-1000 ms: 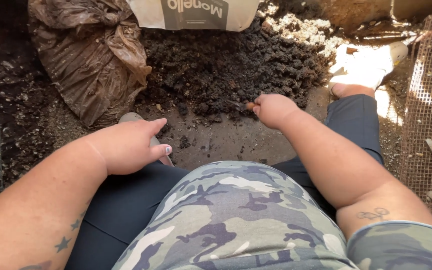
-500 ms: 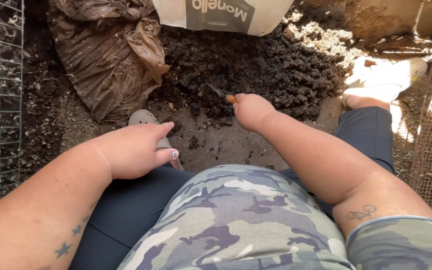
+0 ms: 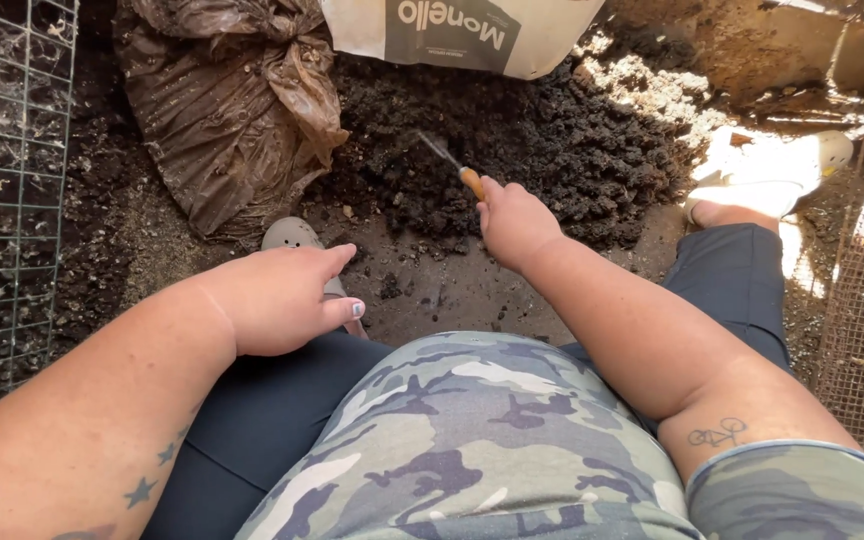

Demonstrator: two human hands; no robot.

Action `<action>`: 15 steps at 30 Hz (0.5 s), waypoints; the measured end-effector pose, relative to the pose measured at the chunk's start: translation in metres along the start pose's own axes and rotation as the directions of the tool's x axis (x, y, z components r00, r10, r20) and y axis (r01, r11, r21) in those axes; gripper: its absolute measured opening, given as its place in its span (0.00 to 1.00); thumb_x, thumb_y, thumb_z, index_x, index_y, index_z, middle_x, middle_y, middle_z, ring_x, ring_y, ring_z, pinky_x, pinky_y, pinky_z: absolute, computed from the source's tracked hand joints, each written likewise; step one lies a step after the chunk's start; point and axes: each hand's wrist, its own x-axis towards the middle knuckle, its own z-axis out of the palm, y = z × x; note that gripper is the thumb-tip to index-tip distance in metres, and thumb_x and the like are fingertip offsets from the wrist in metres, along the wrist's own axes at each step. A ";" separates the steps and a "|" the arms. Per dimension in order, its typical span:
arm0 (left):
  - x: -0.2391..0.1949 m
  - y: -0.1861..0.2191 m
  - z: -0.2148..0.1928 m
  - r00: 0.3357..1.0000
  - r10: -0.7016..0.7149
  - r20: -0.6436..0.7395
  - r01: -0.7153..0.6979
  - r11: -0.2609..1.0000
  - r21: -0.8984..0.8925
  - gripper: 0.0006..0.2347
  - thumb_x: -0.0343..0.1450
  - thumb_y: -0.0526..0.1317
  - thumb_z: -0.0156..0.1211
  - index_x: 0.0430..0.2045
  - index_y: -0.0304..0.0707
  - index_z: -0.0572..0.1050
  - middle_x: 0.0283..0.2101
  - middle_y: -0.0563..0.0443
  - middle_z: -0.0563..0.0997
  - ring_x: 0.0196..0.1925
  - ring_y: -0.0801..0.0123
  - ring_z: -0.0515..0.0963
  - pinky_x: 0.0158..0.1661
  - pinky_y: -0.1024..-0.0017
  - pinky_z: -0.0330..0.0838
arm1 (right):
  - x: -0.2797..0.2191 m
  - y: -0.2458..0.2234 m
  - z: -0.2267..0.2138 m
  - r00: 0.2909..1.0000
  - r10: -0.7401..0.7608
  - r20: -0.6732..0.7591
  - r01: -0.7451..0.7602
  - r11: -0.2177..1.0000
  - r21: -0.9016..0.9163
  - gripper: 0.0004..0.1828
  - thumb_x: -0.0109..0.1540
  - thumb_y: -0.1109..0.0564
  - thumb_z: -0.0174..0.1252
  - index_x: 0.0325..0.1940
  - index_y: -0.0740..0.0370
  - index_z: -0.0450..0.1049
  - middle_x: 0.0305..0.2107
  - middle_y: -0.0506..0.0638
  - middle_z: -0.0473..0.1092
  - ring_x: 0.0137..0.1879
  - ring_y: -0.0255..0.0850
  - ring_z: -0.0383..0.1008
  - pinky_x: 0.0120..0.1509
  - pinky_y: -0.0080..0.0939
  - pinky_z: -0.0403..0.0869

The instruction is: Using a small hand rake to turn and aerate soil or compost inside a fenced enclosure.

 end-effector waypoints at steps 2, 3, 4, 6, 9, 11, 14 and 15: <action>-0.001 0.002 0.000 1.000 0.000 -0.010 0.000 1.000 0.008 0.31 0.74 0.54 0.46 0.73 0.45 0.54 0.68 0.48 0.71 0.71 0.58 0.68 0.68 0.56 0.63 | 0.018 0.021 0.027 0.999 0.028 0.029 -0.029 0.999 0.029 0.28 0.73 0.47 0.37 0.75 0.61 0.58 0.47 0.65 0.72 0.52 0.58 0.79 0.52 0.54 0.80; -0.001 0.002 0.001 1.000 -0.001 -0.010 0.001 1.000 0.013 0.31 0.73 0.54 0.46 0.73 0.46 0.54 0.67 0.49 0.71 0.71 0.58 0.69 0.68 0.56 0.63 | 0.027 0.032 0.042 0.996 0.056 0.071 -0.060 0.997 0.058 0.29 0.72 0.45 0.38 0.75 0.60 0.58 0.48 0.63 0.72 0.53 0.57 0.79 0.53 0.55 0.80; -0.003 0.004 0.001 1.000 -0.001 -0.011 0.001 1.000 0.014 0.31 0.73 0.54 0.46 0.73 0.46 0.54 0.67 0.49 0.71 0.71 0.58 0.69 0.68 0.56 0.63 | 0.031 0.035 0.047 0.996 0.056 0.069 -0.060 0.996 0.058 0.29 0.72 0.45 0.38 0.75 0.60 0.58 0.48 0.63 0.72 0.53 0.57 0.79 0.53 0.55 0.80; -0.005 0.007 -0.001 1.000 0.001 -0.003 -0.001 1.000 0.000 0.30 0.74 0.54 0.47 0.73 0.46 0.55 0.67 0.49 0.72 0.71 0.58 0.69 0.68 0.56 0.64 | 0.043 0.043 0.056 0.997 0.036 0.061 -0.043 0.992 0.120 0.29 0.72 0.47 0.41 0.75 0.60 0.60 0.50 0.63 0.73 0.56 0.57 0.78 0.56 0.53 0.79; -0.005 0.004 -0.002 1.000 -0.005 0.008 0.006 1.000 -0.009 0.30 0.74 0.54 0.46 0.73 0.44 0.54 0.68 0.47 0.71 0.71 0.56 0.68 0.68 0.55 0.63 | -0.015 -0.007 -0.026 1.000 0.019 0.023 -0.022 0.989 0.149 0.27 0.72 0.49 0.42 0.74 0.61 0.61 0.52 0.67 0.72 0.58 0.61 0.76 0.59 0.57 0.77; -0.002 0.004 -0.001 1.000 -0.007 0.008 0.007 1.000 -0.005 0.30 0.74 0.54 0.46 0.73 0.44 0.54 0.68 0.48 0.71 0.71 0.56 0.68 0.68 0.55 0.63 | 0.002 0.001 -0.032 0.999 0.016 -0.042 -0.013 0.997 0.076 0.28 0.72 0.50 0.40 0.76 0.61 0.58 0.52 0.67 0.70 0.56 0.61 0.77 0.57 0.56 0.79; 0.001 0.005 -0.002 1.000 -0.007 0.005 0.007 1.000 0.007 0.30 0.74 0.54 0.46 0.73 0.45 0.54 0.68 0.48 0.71 0.71 0.57 0.69 0.68 0.55 0.63 | 0.042 0.025 -0.021 0.993 0.010 -0.120 -0.016 0.998 -0.053 0.28 0.73 0.51 0.37 0.77 0.62 0.54 0.53 0.67 0.67 0.54 0.61 0.78 0.54 0.55 0.80; 0.002 0.005 -0.001 1.000 -0.004 0.009 0.004 1.000 0.006 0.30 0.74 0.54 0.47 0.73 0.45 0.55 0.67 0.48 0.71 0.71 0.57 0.69 0.68 0.56 0.63 | 0.058 0.036 -0.014 0.992 0.012 -0.125 -0.026 0.993 -0.114 0.28 0.73 0.51 0.36 0.77 0.64 0.53 0.54 0.66 0.66 0.53 0.60 0.78 0.54 0.54 0.80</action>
